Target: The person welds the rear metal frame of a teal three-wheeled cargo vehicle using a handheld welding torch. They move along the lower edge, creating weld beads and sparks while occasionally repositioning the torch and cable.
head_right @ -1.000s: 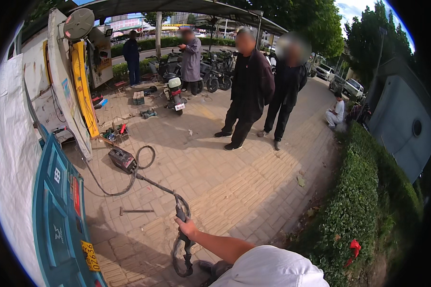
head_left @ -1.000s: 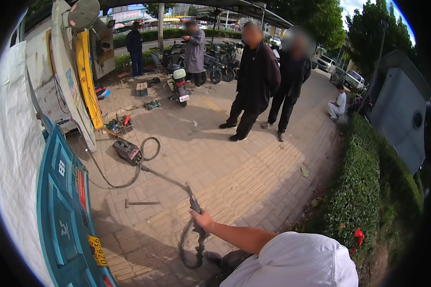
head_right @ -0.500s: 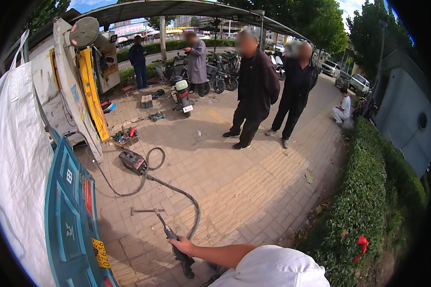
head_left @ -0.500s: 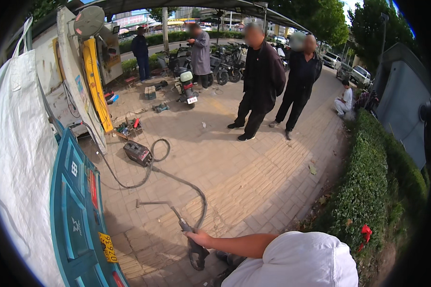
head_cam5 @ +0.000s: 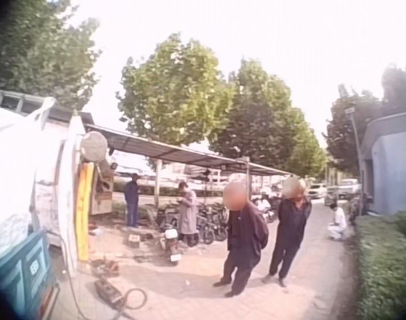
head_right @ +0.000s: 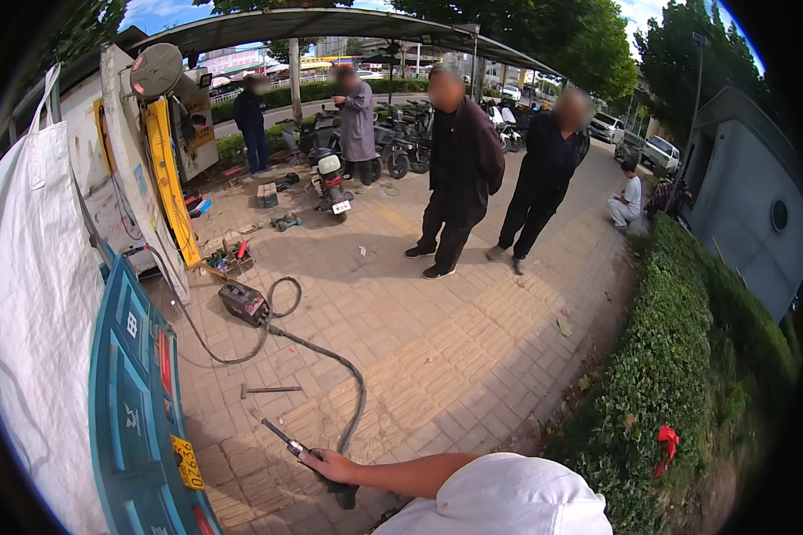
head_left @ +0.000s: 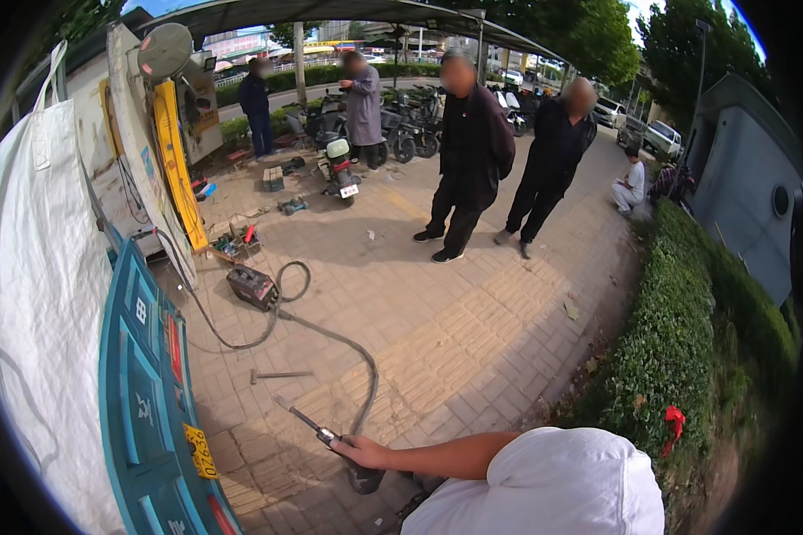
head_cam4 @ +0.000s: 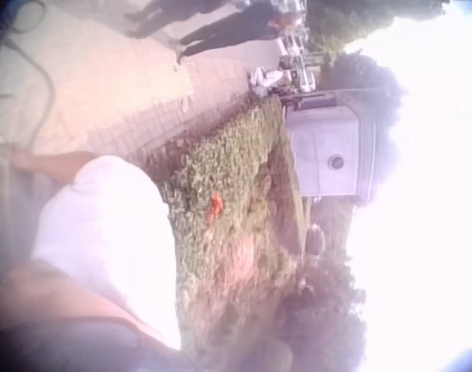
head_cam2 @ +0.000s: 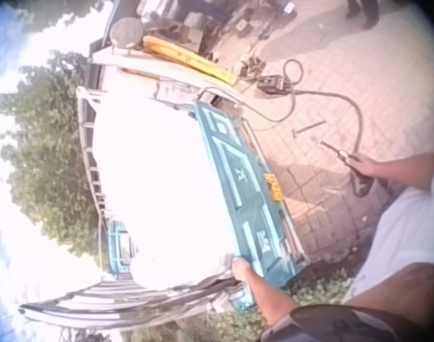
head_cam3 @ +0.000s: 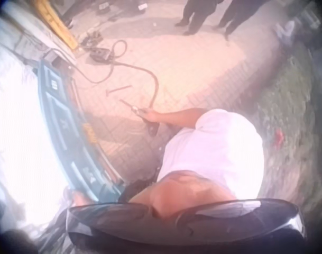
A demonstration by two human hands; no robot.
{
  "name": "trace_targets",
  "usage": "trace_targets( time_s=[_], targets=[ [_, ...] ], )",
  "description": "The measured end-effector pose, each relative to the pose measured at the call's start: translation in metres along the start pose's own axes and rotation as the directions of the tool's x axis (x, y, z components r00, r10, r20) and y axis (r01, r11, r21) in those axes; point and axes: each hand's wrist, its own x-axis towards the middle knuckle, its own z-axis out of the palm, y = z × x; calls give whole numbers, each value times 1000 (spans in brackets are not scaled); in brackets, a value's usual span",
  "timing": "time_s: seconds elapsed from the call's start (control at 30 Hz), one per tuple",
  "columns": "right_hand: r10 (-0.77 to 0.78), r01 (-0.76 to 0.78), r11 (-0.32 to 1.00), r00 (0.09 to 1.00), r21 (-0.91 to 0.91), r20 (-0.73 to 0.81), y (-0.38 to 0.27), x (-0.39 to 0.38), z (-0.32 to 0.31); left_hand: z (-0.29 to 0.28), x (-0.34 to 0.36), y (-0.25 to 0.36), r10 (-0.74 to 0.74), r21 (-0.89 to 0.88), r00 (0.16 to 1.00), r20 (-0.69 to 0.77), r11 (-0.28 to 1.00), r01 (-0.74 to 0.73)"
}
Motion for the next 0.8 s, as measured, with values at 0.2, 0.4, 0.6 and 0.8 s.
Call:
trace_targets(
  time_s=[0.2,0.4,0.6,0.8],
  targets=[
    [37,-36,995,999,-96,12,-8,-23,1,0,-1,-2,33,-22,999,-21,999,-33],
    [190,-138,952,967,272,-173,6,-15,-9,0,-5,-10,96,-12,991,-88,995,-97],
    [484,19,649,761,760,-432,83,-3,-73,-9,24,1,140,-216,977,160,971,-104],
    [772,-89,468,525,879,-358,187,-25,-53,10,43,-51,30,-207,993,118,978,-5]
  ],
)
